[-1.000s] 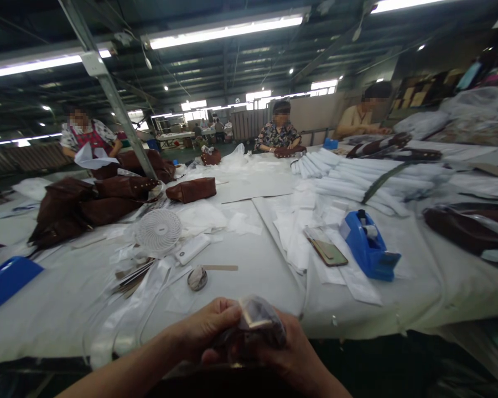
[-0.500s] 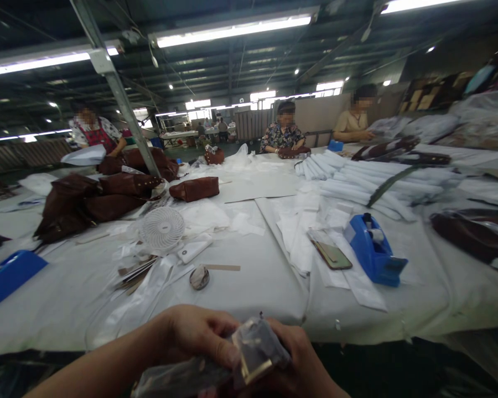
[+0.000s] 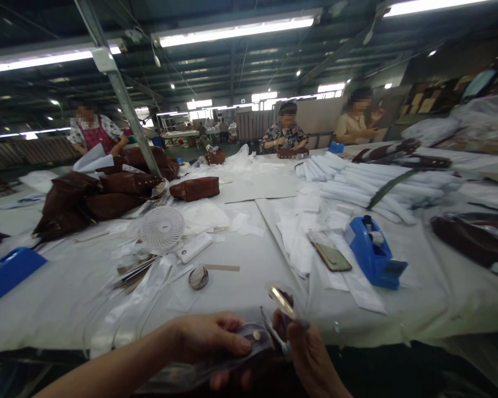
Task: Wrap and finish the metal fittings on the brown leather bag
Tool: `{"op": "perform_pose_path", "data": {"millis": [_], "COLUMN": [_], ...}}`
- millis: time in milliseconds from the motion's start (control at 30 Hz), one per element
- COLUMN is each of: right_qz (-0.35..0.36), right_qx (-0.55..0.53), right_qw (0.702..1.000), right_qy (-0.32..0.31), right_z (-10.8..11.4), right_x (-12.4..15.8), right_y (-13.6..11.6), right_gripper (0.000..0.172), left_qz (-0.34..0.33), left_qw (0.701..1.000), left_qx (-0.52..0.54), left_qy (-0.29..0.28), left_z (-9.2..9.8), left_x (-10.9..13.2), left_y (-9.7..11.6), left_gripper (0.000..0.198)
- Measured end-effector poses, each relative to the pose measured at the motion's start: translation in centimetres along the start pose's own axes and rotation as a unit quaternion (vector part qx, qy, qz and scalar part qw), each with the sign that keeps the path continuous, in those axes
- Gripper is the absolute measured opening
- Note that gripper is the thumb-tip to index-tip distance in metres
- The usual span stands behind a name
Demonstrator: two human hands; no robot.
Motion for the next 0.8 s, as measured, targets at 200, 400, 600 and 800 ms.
{"op": "perform_pose_path", "data": {"millis": [200, 400, 600, 800], "right_qz": [0.145, 0.166, 0.172, 0.161], "right_qx": [0.225, 0.197, 0.286, 0.357], "right_qw": [0.944, 0.934, 0.898, 0.869], "right_qy": [-0.192, -0.249, -0.285, -0.301], "right_z": [-1.1, -0.6, -0.6, -1.2], "right_x": [-0.4, -0.8, -0.9, -0.6], "right_y": [-0.5, -0.8, -1.8, -2.3], "right_gripper": [0.085, 0.071, 0.048, 0.058], "left_qz": [0.032, 0.016, -0.022, 0.007], "left_qw": [0.997, 0.997, 0.975, 0.995], "left_qx": [-0.042, 0.070, 0.204, 0.003], "left_qy": [0.064, 0.040, 0.087, 0.104], "left_z": [-0.8, 0.5, 0.8, -0.1], "left_x": [-0.9, -1.3, -1.1, -0.2], "left_y": [-0.1, -1.9, -2.3, -1.5], "left_gripper": [0.023, 0.034, 0.076, 0.053]}}
Point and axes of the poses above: each hand's wrist, its own x-axis away from the middle knuckle, its own z-axis out of the back of the hand, y = z × x, the point moved 1 cm from there along -x, towards the middle knuckle, and after that the axes turned 15 degrees about z, right-handed, at the moved point
